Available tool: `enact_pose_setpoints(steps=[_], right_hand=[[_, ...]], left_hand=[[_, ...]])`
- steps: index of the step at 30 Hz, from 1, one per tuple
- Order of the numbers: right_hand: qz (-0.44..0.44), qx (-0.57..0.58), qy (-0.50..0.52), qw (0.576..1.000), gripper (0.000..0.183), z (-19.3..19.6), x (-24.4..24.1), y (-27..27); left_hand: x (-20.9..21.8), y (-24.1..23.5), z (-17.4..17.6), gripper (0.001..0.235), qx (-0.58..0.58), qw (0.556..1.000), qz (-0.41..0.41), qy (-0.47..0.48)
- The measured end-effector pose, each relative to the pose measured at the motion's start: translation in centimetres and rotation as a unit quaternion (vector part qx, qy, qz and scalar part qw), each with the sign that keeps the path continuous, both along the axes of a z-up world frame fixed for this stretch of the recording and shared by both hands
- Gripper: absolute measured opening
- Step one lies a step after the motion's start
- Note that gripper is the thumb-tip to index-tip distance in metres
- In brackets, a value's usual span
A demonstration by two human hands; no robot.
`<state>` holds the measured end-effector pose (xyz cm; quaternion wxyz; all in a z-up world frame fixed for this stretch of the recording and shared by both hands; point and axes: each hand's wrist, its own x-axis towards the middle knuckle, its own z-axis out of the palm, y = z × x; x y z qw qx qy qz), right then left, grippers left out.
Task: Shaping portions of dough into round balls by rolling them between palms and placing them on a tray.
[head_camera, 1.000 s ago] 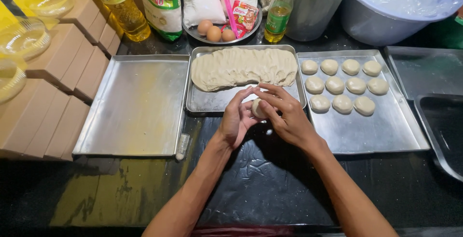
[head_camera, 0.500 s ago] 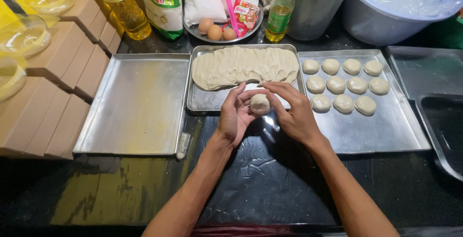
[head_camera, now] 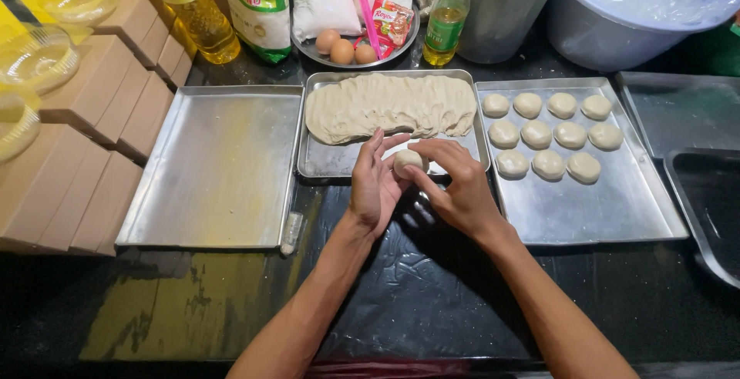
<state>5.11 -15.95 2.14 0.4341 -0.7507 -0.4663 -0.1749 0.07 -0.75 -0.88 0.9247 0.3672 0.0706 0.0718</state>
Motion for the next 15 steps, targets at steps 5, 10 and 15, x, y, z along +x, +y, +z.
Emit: enact_pose_setpoints(steps=[5,10,15], right_hand=[[-0.012,-0.013,0.044,0.999,0.038,-0.1,-0.3,0.3],[0.021,0.015,0.200,0.980,0.034,0.2,-0.2,0.4],[0.045,0.082,0.473,0.876,0.033,0.4,2.1,-1.1]], left_hand=[[0.0,-0.3,-0.6,0.081,0.011,1.000,-0.010,-0.002],[-0.3,-0.1,0.1,0.086,0.008,1.000,-0.030,-0.004],[-0.5,0.0,1.5,0.089,0.043,0.998,-0.020,0.030]])
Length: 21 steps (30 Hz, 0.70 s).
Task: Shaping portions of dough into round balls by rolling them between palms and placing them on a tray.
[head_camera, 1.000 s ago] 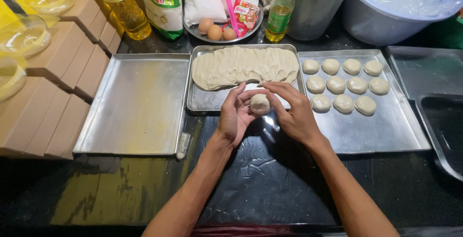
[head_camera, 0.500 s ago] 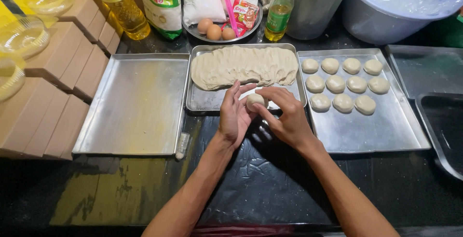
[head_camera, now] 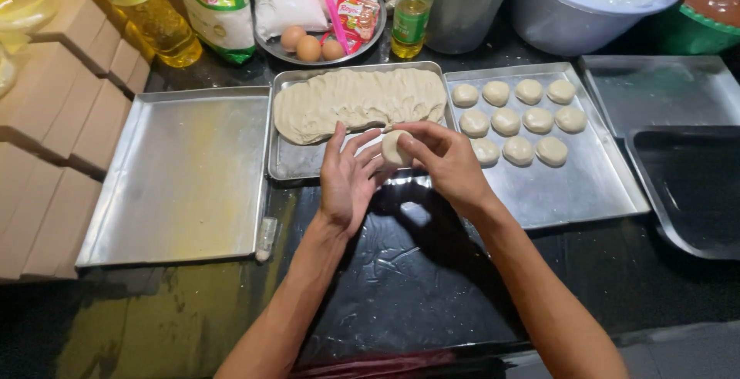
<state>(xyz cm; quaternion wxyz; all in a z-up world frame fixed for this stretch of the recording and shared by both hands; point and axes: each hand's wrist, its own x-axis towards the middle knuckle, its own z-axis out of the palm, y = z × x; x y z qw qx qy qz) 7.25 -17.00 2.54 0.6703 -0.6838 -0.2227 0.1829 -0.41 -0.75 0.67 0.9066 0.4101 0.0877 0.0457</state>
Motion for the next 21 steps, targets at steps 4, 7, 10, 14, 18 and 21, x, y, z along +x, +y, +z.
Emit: enact_pose_setpoints(steps=[4,7,10,14,18,21], right_hand=[[0.038,0.083,0.112,0.989,0.036,2.6,1.7,-2.5],[0.047,0.067,0.115,0.990,0.039,4.4,2.8,-6.0],[0.028,-0.036,0.038,0.998,0.041,6.2,4.0,-10.4],[-0.059,-0.194,-0.039,0.979,0.040,5.7,7.1,-16.9],[-0.127,-0.358,-0.094,0.920,0.041,4.9,9.1,-21.5],[-0.131,-0.436,-0.069,0.888,0.043,4.4,9.9,-22.8]], left_hand=[[-0.2,-0.3,0.2,0.089,0.018,1.000,-0.024,-0.001],[-0.4,-0.7,0.5,0.088,0.027,0.999,-0.042,-0.004],[-0.5,-1.1,0.8,0.083,0.033,0.998,-0.056,0.001],[-0.6,-1.7,0.8,0.077,0.067,0.995,-0.072,0.004],[-0.6,-2.4,0.7,0.075,0.082,0.993,-0.085,0.010],[-0.5,-2.6,0.2,0.074,0.084,0.991,-0.101,0.014]])
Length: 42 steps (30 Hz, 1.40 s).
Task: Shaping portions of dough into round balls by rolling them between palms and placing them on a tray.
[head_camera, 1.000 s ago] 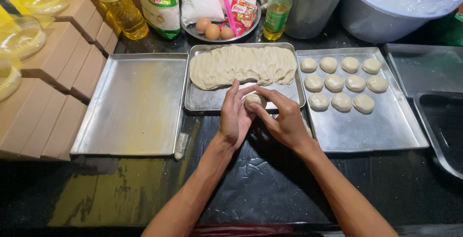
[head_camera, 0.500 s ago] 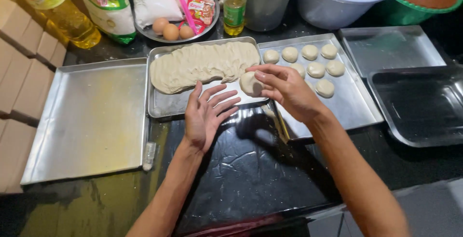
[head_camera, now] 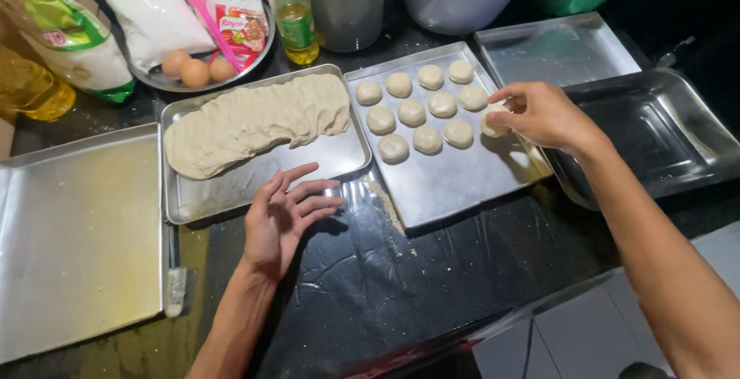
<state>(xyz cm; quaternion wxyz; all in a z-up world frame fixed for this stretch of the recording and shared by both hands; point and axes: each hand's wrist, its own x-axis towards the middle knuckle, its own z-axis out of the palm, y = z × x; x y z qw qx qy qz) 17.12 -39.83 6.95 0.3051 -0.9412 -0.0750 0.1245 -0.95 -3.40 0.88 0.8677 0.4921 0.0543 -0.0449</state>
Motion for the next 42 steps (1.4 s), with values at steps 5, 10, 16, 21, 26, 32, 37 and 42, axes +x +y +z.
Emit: enact_pose_setpoints(steps=[5,10,16,21,26,32,37,42], right_hand=[[0.032,-0.054,-0.028,0.998,0.043,-1.9,1.7,-1.0],[0.009,-0.052,0.022,0.998,0.043,-2.0,2.0,-0.4],[0.048,-0.106,-0.028,0.993,0.044,-2.5,2.6,-0.3],[0.039,-0.118,-0.015,0.992,0.036,-1.2,1.7,0.8],[0.081,-0.137,-0.107,0.981,0.035,-2.6,2.7,-0.1],[0.087,-0.140,-0.132,0.977,0.025,-1.9,2.4,0.0],[0.107,-0.144,-0.146,0.973,0.024,-2.1,2.6,-0.2],[0.161,-0.175,-0.212,0.948,0.039,-1.6,1.9,-0.2]], left_hand=[[0.0,-0.7,-0.2,0.075,0.009,1.000,-0.006,0.009],[0.1,-0.9,-0.4,0.075,0.018,1.000,-0.010,0.022],[0.1,-0.7,-0.8,0.076,0.021,1.000,-0.011,0.020],[0.1,-0.7,-0.7,0.077,0.025,0.999,-0.014,0.029],[0.1,-0.7,-0.6,0.078,0.026,0.999,-0.017,0.029],[0.2,-0.7,-0.7,0.078,0.032,0.999,-0.012,0.042],[0.3,-0.8,-0.7,0.077,0.044,0.998,-0.008,0.048],[0.3,-0.8,-0.8,0.077,0.044,0.998,-0.003,0.055]])
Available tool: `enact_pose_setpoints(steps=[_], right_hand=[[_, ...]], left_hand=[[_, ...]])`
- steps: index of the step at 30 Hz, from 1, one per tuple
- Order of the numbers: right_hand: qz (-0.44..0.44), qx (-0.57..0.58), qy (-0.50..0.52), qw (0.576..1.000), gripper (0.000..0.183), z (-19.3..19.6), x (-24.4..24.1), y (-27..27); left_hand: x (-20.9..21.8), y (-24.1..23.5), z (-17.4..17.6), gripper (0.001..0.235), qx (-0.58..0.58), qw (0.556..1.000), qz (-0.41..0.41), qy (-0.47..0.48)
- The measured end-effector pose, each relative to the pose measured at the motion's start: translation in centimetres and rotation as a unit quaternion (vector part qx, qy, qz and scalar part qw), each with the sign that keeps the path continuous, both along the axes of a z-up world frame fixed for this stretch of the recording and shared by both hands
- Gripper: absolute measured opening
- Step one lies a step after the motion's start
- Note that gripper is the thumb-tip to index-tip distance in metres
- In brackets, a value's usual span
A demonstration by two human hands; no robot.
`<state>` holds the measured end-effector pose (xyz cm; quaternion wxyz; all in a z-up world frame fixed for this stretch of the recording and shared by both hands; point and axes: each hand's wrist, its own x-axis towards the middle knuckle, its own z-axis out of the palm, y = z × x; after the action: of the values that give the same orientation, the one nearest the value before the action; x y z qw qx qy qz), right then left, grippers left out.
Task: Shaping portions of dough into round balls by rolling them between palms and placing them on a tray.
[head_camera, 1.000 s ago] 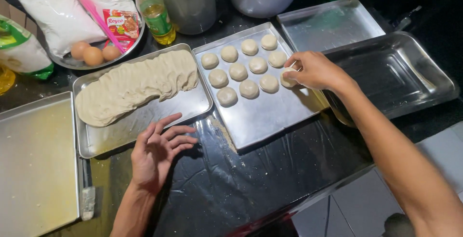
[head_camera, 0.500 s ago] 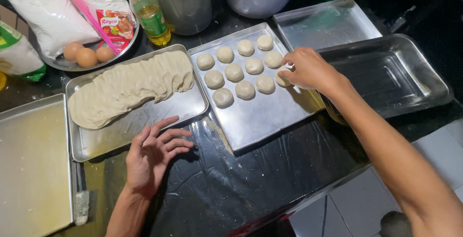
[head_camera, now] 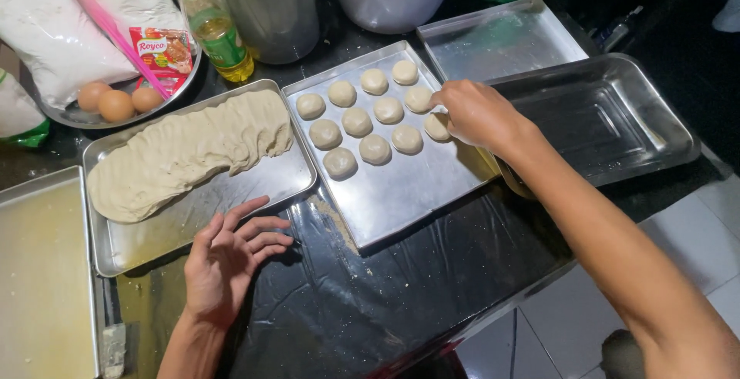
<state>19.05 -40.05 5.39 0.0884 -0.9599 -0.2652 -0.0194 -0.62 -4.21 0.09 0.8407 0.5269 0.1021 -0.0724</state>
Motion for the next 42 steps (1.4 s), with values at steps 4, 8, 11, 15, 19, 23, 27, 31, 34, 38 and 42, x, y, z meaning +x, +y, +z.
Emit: enact_pose_setpoints(steps=[4,8,11,15,19,23,27,31,34,38,42], right_hand=[[0.022,0.005,-0.009,1.000,0.046,0.4,-0.4,0.1],[0.030,-0.011,0.019,0.999,0.045,0.7,-0.7,0.1],[0.032,0.006,0.001,0.999,0.048,1.6,-1.3,0.0],[0.012,-0.019,0.040,0.999,0.050,2.0,-1.7,0.2],[0.056,0.007,-0.011,0.998,0.049,1.1,-1.4,-0.4],[0.022,-0.020,-0.019,0.999,0.044,1.5,-1.6,-0.9],[0.022,-0.064,-0.026,0.997,0.058,-0.8,-0.6,-2.2],[0.003,-0.040,-0.005,0.999,0.057,0.1,-1.2,-2.1],[-0.023,-0.034,0.014,0.999,0.058,-0.1,-1.2,-2.2],[0.004,-0.058,-0.027,0.998,0.042,1.3,-2.4,-1.3],[0.022,-0.056,0.010,0.998,0.014,0.6,-2.7,-1.1]], left_hand=[[0.0,0.1,-0.1,0.078,-0.005,1.000,-0.002,-0.006],[0.0,0.0,0.0,0.077,0.005,1.000,-0.003,-0.003],[-0.1,0.2,0.1,0.078,0.006,1.000,-0.002,-0.007],[-0.1,0.2,0.1,0.078,0.008,1.000,-0.004,-0.013],[-0.1,0.2,0.0,0.077,0.008,1.000,-0.002,-0.010],[0.0,0.2,0.0,0.076,0.009,1.000,-0.003,-0.013],[0.0,0.2,-0.2,0.075,0.009,1.000,-0.004,-0.014],[-0.1,0.1,0.1,0.075,0.000,1.000,-0.004,-0.019],[-0.1,0.1,0.1,0.074,0.005,1.000,-0.005,-0.018],[0.0,0.2,-0.2,0.071,-0.006,1.000,-0.004,-0.015],[-0.1,0.1,-0.3,0.069,-0.008,1.000,-0.011,-0.020]])
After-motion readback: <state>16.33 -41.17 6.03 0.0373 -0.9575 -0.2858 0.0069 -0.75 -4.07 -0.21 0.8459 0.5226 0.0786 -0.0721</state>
